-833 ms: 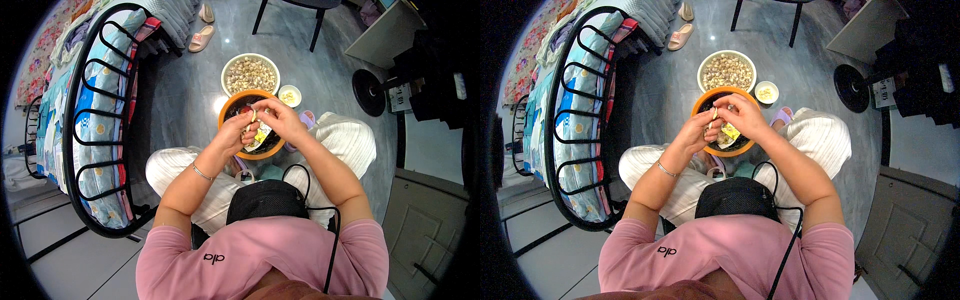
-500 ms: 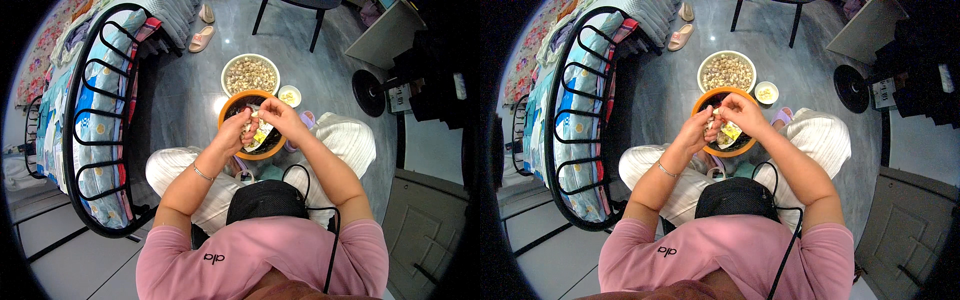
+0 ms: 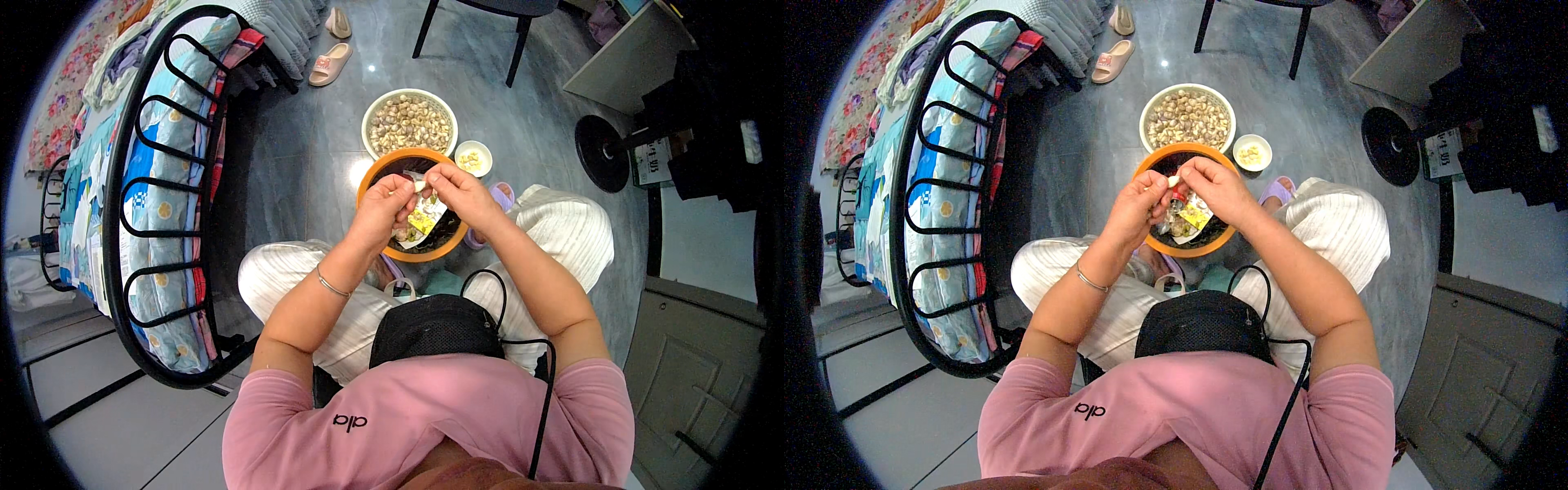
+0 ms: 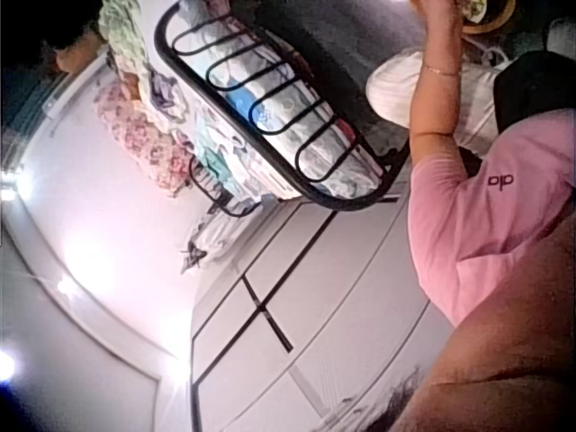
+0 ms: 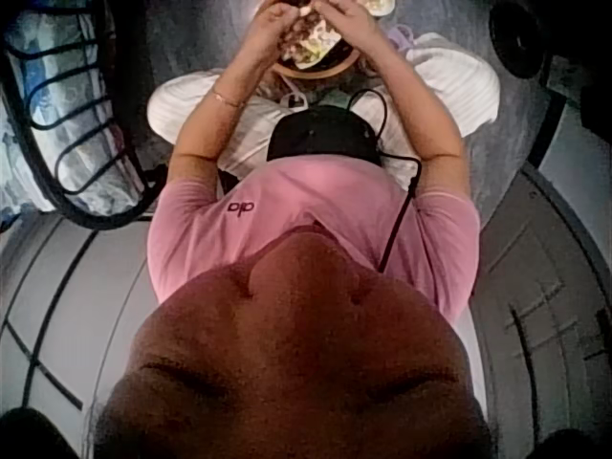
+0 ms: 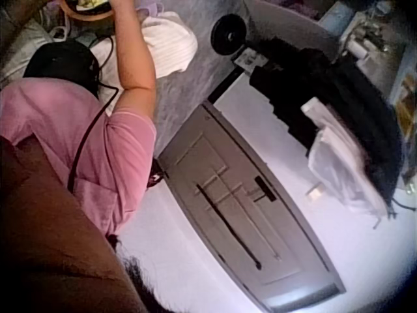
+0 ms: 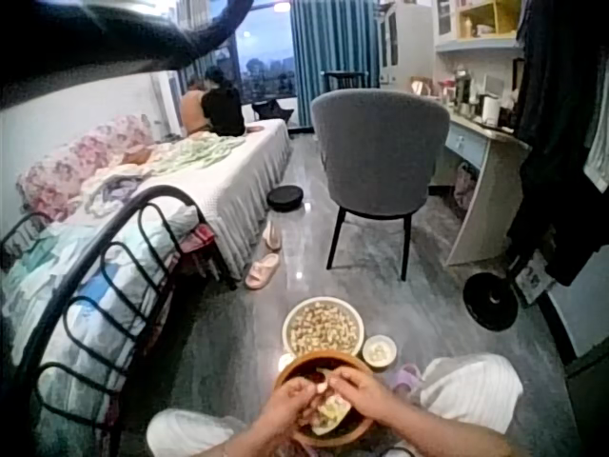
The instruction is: The person picks up a garlic bulb from a basket and peels it by hand, placing the peeled cloves into a small bowl.
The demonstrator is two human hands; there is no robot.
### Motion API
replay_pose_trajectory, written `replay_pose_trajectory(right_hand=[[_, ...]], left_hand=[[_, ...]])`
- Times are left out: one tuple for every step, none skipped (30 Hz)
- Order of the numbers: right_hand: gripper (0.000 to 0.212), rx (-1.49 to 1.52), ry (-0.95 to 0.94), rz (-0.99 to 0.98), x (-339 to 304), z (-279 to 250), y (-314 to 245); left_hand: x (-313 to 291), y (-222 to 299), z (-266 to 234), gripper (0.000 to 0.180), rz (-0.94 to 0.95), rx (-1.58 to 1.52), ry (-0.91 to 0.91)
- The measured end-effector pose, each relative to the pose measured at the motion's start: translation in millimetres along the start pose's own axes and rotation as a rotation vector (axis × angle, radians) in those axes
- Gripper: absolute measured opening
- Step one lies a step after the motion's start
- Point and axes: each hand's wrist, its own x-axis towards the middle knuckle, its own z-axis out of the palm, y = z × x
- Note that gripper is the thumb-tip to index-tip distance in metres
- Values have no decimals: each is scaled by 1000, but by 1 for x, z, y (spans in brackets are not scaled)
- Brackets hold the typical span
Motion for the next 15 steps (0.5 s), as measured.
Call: replay_pose_trajectory(right_hand=[[16,8,-17,-4,1,0,2],[16,15,-34,-8,1,1,3],[16,16,-34,-8,1,0,4],[16,3,-46,-6,1,0,4],[16,-9,-58,-4,1,-1,4],[16,-10,-58,-4,1,0,4],[15,15,-45,-10,1,-1,4],[15,39,-32,-15,1,-1,4],[15,40,-31,-16,0,-2,3],[15,47,-16,11,-1,-1,0],[14,54,0,38,-1,1,-3],[14,53,-1,39,-3,2,-8],[14,61,11,80,-4,3,-13],[15,69,23,121,-5,3,-16],[15,70,23,121,-5,2,-14]], left_hand=[[0,1,1,15,0,0,0],[-1,1,4,15,22,76,18],[-2,1,5,14,43,153,36],[-2,1,5,14,44,152,36],[-3,0,5,14,59,142,36],[-4,0,5,14,74,132,35],[-4,0,6,14,73,133,34],[-4,2,7,15,69,62,28],[-5,3,8,15,64,-9,22],[-5,4,8,15,64,-9,23],[-6,5,8,14,65,-5,25],[-6,6,8,14,65,-1,28],[-6,7,9,14,64,0,28],[-6,7,9,12,69,-4,14],[-6,7,10,11,74,-8,1]])
